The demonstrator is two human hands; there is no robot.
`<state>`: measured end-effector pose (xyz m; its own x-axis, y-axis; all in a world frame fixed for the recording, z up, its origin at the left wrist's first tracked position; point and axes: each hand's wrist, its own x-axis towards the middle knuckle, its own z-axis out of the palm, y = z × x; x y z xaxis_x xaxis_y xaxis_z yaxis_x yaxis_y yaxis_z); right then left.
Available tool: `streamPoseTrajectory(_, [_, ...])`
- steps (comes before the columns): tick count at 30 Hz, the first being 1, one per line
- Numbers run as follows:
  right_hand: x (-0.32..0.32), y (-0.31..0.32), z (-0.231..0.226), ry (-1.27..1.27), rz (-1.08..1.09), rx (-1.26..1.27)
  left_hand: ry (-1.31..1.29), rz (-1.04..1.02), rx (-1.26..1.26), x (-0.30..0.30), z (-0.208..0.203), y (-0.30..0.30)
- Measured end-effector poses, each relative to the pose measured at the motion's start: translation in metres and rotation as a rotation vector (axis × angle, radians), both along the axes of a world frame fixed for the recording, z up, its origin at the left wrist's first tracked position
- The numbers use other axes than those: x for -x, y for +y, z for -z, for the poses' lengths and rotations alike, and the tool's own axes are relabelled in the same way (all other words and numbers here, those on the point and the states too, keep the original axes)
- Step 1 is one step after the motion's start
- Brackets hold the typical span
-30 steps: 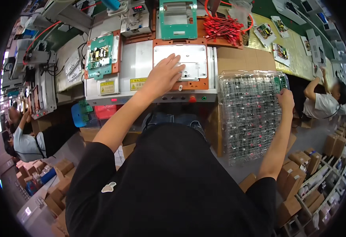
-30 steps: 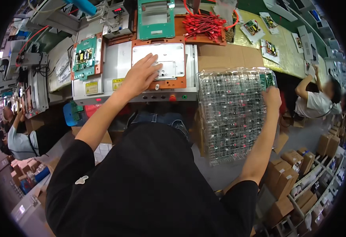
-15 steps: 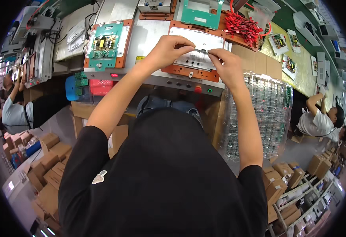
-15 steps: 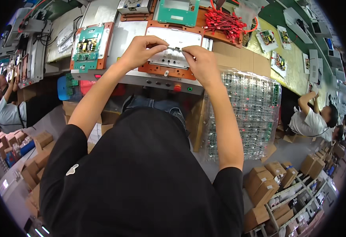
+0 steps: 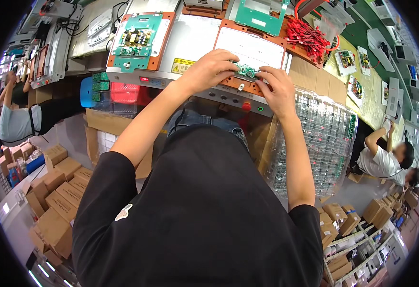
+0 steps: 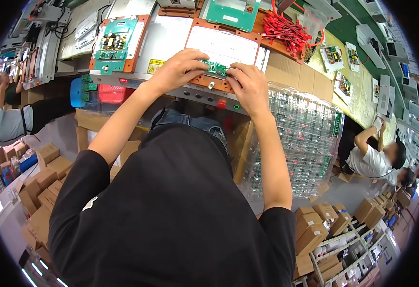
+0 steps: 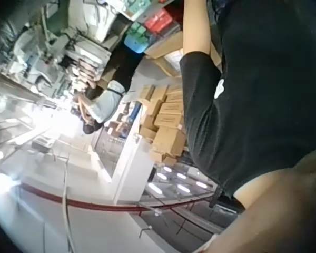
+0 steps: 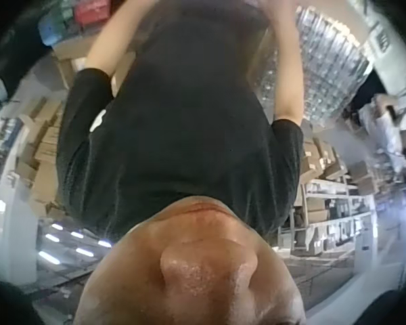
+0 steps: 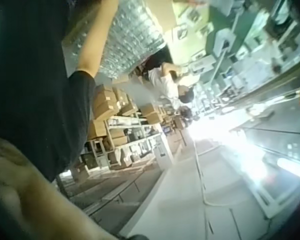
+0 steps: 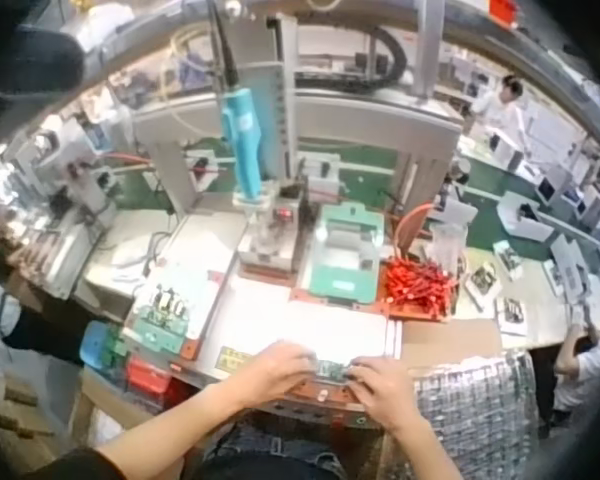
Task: The recorder is testing printed circuit boards (PCBs) by inserting them into a testing fixture and then sorting them into bins based on results.
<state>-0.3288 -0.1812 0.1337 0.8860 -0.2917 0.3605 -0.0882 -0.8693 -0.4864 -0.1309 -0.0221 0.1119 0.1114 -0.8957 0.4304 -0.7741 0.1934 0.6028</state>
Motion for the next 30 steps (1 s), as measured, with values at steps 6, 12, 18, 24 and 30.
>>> streamPoseTrajectory(6, [-0.018,-0.037,-0.033,-0.184,0.086,0.104,0.186,-0.328,0.022,0.050,-0.013,0.030])
streamPoseTrajectory(12, [-0.168,-0.208,-0.018,-0.267,0.205,0.389,0.011,-0.406,0.089,0.090,0.014,0.017])
streamPoseTrajectory(18, [-0.125,-0.158,-0.086,-0.266,0.050,-0.092,-0.025,-0.526,0.168,0.098,0.015,0.014])
streamPoseTrajectory(24, [0.019,-0.002,-0.026,-0.274,-0.090,0.065,-0.065,-0.516,0.242,0.096,0.020,0.006])
streamPoseTrajectory(30, [0.032,0.039,0.008,-0.052,0.029,0.055,0.023,-0.488,0.199,0.093,0.000,0.049])
